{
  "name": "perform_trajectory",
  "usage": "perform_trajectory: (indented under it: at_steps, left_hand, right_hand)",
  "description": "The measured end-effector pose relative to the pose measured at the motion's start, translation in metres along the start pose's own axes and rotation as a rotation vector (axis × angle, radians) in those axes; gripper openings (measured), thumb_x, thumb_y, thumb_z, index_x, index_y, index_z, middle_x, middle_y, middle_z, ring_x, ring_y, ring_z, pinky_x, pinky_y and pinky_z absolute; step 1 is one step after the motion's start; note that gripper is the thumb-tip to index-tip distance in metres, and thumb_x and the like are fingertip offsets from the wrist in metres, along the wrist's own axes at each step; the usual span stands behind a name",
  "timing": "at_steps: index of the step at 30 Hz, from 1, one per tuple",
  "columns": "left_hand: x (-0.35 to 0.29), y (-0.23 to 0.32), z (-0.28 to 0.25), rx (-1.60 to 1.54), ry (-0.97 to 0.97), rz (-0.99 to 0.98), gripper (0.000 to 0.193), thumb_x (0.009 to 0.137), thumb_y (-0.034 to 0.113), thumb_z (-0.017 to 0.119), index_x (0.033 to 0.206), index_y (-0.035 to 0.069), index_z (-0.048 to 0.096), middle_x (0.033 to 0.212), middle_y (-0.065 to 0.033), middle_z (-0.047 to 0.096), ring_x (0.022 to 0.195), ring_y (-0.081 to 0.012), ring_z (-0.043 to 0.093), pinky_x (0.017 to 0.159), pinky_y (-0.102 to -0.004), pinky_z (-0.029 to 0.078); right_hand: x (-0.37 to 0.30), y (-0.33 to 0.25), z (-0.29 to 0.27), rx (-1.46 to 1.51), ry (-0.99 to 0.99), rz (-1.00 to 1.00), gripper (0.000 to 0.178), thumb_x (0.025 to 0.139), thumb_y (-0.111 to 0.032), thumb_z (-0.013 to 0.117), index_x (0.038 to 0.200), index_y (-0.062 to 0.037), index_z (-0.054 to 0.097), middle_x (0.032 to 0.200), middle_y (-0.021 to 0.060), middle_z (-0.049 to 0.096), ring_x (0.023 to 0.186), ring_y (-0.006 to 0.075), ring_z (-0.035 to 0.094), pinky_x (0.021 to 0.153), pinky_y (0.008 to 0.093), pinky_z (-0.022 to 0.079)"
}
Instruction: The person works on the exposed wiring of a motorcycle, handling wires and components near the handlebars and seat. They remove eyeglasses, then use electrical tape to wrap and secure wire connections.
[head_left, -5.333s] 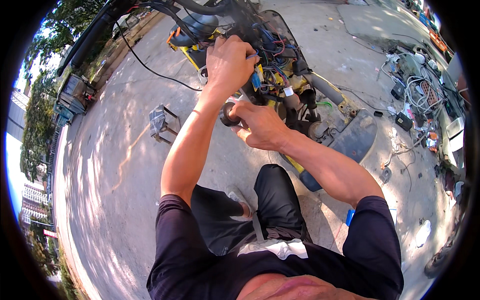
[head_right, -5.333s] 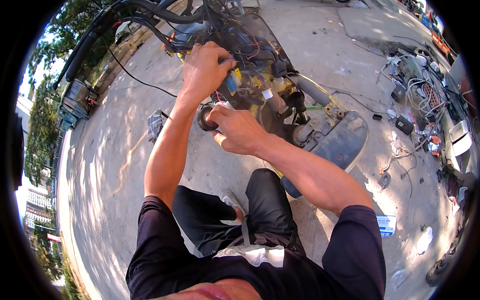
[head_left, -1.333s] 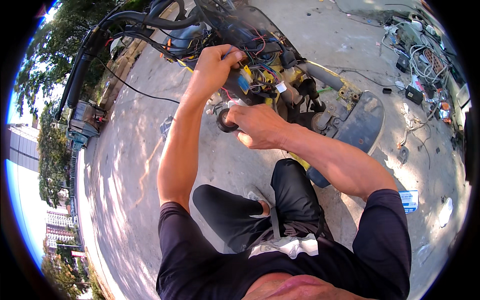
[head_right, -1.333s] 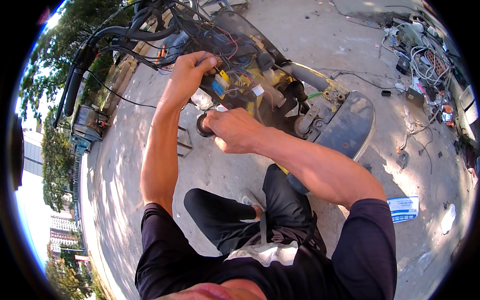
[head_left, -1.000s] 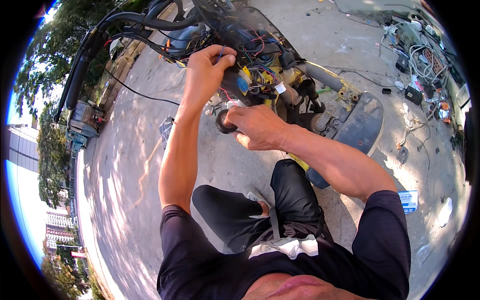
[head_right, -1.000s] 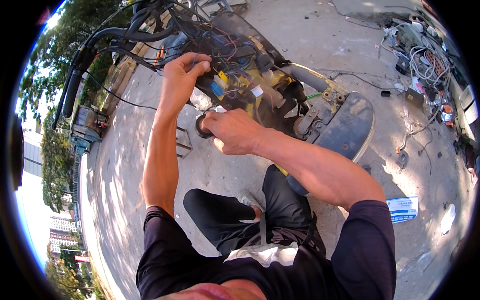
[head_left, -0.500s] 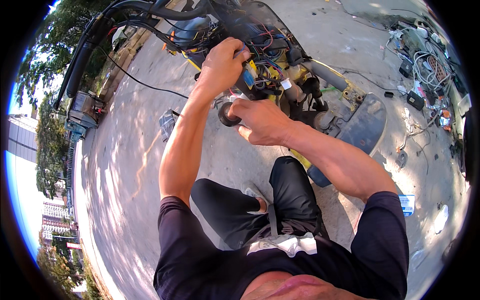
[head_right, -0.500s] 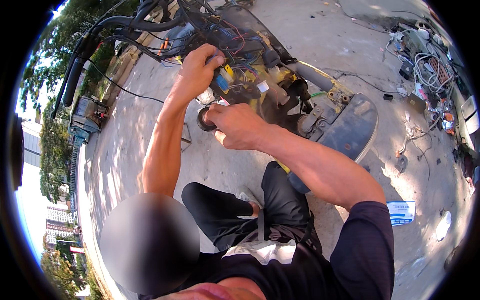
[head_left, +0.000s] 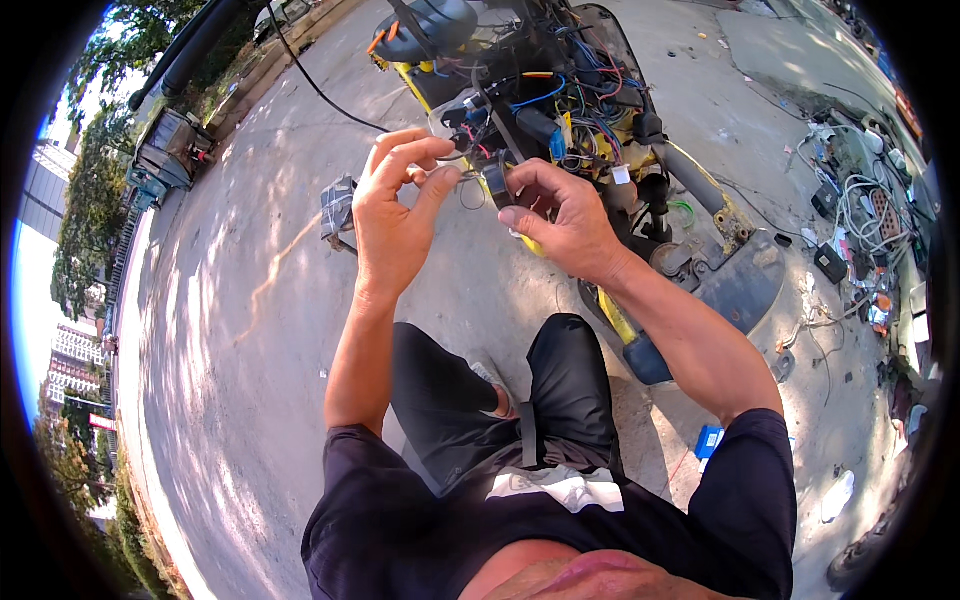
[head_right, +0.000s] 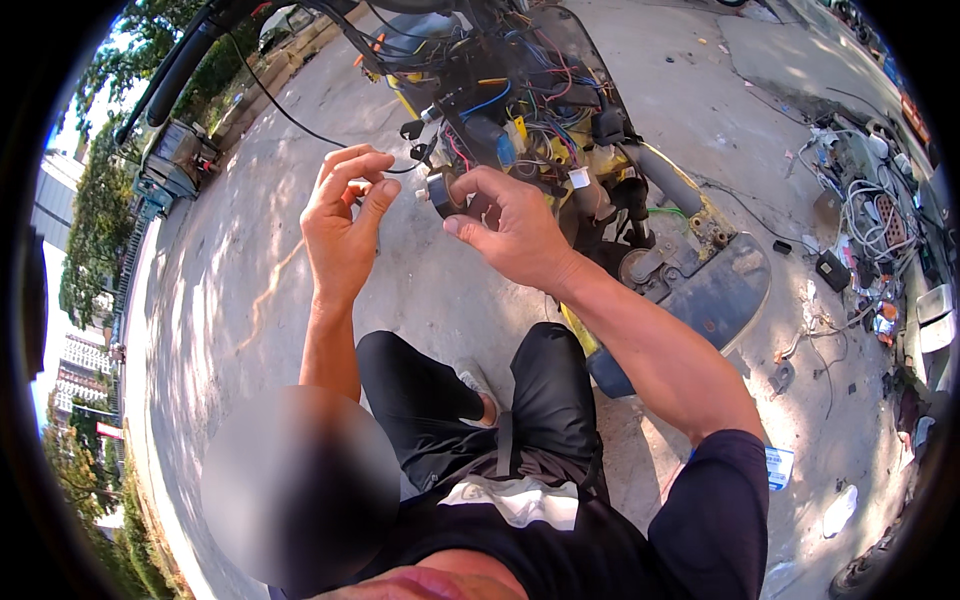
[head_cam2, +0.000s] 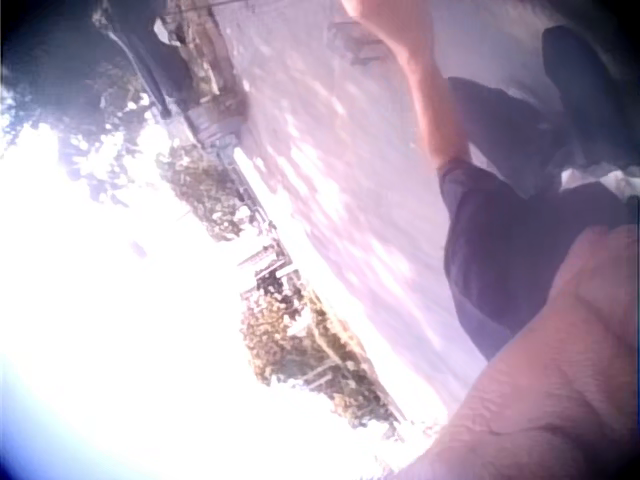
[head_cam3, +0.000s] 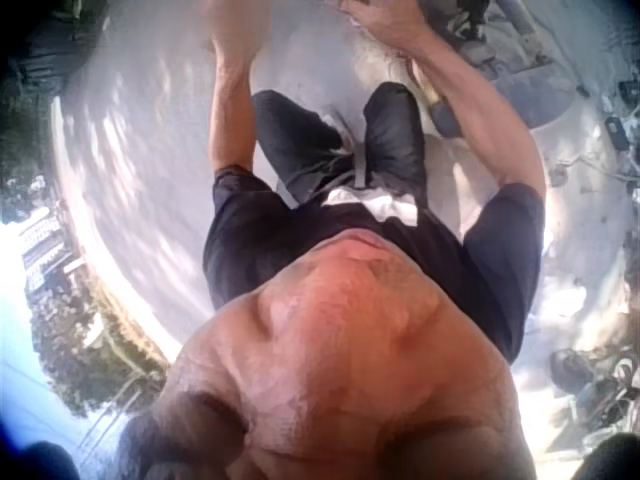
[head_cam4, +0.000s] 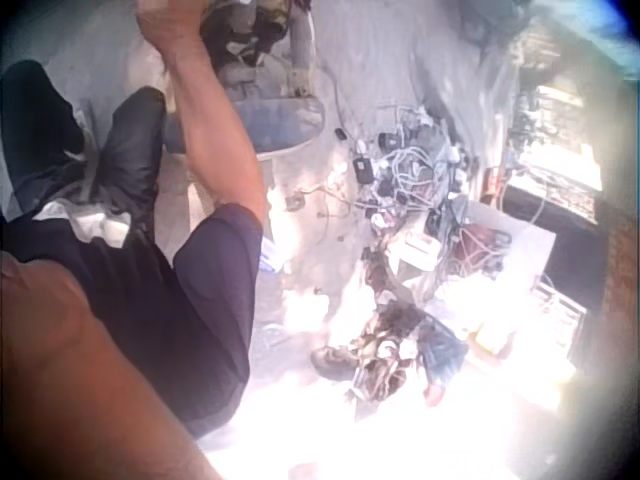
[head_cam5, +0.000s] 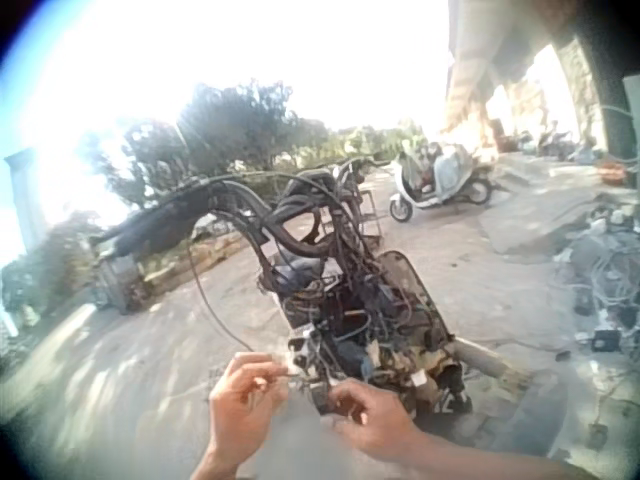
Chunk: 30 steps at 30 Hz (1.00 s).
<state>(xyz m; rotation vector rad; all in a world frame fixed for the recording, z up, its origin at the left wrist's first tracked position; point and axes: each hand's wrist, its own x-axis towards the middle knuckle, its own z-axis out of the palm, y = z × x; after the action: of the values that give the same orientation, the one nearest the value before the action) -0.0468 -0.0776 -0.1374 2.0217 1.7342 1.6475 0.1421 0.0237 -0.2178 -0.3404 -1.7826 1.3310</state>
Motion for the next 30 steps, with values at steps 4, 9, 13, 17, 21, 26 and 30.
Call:
perform_trajectory:
  at_steps: [4, 9, 13, 17, 21, 26, 30]
  left_hand:
    - [-0.042, -0.010, 0.005, -0.066, 0.022, -0.062, 0.025, 0.092, 0.002, 0.084, 0.116, 0.004, 0.080, 0.122, -0.0051, 0.066, 0.110, -0.0151, 0.065, 0.085, -0.0296, 0.054]
    - [-0.056, -0.007, 0.020, -0.144, 0.087, -0.083, 0.028, 0.091, -0.001, 0.084, 0.118, 0.004, 0.080, 0.123, -0.0050, 0.064, 0.111, -0.0153, 0.064, 0.086, -0.0293, 0.054]
    - [-0.053, -0.001, 0.025, -0.032, 0.177, 0.016, 0.031, 0.086, -0.005, 0.085, 0.116, 0.004, 0.081, 0.123, -0.0068, 0.064, 0.106, -0.0162, 0.066, 0.083, -0.0294, 0.056]
    - [-0.054, -0.007, 0.033, 0.195, 0.219, 0.183, 0.031, 0.082, -0.009, 0.085, 0.110, 0.004, 0.082, 0.123, -0.0089, 0.064, 0.098, -0.0189, 0.068, 0.077, -0.0302, 0.058]
    - [-0.061, -0.012, 0.033, 0.260, 0.229, 0.187, 0.025, 0.083, -0.011, 0.082, 0.104, 0.003, 0.080, 0.127, -0.0099, 0.063, 0.101, -0.0204, 0.069, 0.077, -0.0308, 0.058]
    - [-0.061, -0.008, 0.036, 0.314, 0.191, 0.121, 0.021, 0.081, -0.011, 0.079, 0.097, 0.001, 0.072, 0.132, -0.0118, 0.061, 0.101, -0.0239, 0.069, 0.083, -0.0349, 0.059]
    - [-0.058, -0.008, 0.044, 0.327, 0.217, 0.115, 0.021, 0.075, -0.011, 0.075, 0.089, 0.000, 0.066, 0.133, -0.0130, 0.061, 0.100, -0.0260, 0.069, 0.085, -0.0374, 0.058]
  right_hand:
    - [-0.001, -0.003, 0.003, 0.023, 0.013, -0.048, 0.023, 0.091, -0.003, 0.082, 0.108, -0.0036, 0.067, 0.104, 0.0029, 0.069, 0.085, 0.0102, 0.067, 0.072, 0.0283, 0.052]
    - [-0.002, -0.002, 0.005, -0.112, 0.005, -0.138, 0.027, 0.087, 0.002, 0.083, 0.108, -0.0034, 0.067, 0.105, 0.0036, 0.069, 0.083, 0.0123, 0.067, 0.073, 0.0290, 0.053]
    - [-0.001, -0.003, 0.006, -0.183, 0.000, -0.218, 0.029, 0.085, 0.004, 0.083, 0.109, -0.0031, 0.068, 0.108, 0.0048, 0.070, 0.080, 0.0137, 0.067, 0.071, 0.0287, 0.053]
    - [-0.003, -0.005, 0.005, -0.310, -0.016, -0.302, 0.031, 0.085, 0.005, 0.083, 0.111, -0.0034, 0.068, 0.111, 0.0070, 0.071, 0.082, 0.0173, 0.070, 0.070, 0.0318, 0.055]
    - [-0.002, 0.000, 0.009, -0.468, 0.011, -0.461, 0.034, 0.082, 0.003, 0.083, 0.111, -0.0044, 0.067, 0.112, 0.0114, 0.072, 0.094, 0.0312, 0.075, 0.076, 0.0394, 0.061]
    - [-0.003, -0.002, 0.007, -0.626, 0.058, -0.580, 0.034, 0.078, 0.000, 0.083, 0.107, -0.0056, 0.065, 0.107, 0.0088, 0.071, 0.095, 0.0331, 0.073, 0.077, 0.0415, 0.059]
    - [-0.003, -0.001, 0.009, -0.688, 0.103, -0.645, 0.033, 0.078, -0.003, 0.083, 0.106, -0.0067, 0.065, 0.107, 0.0077, 0.071, 0.094, 0.0314, 0.073, 0.077, 0.0428, 0.059]
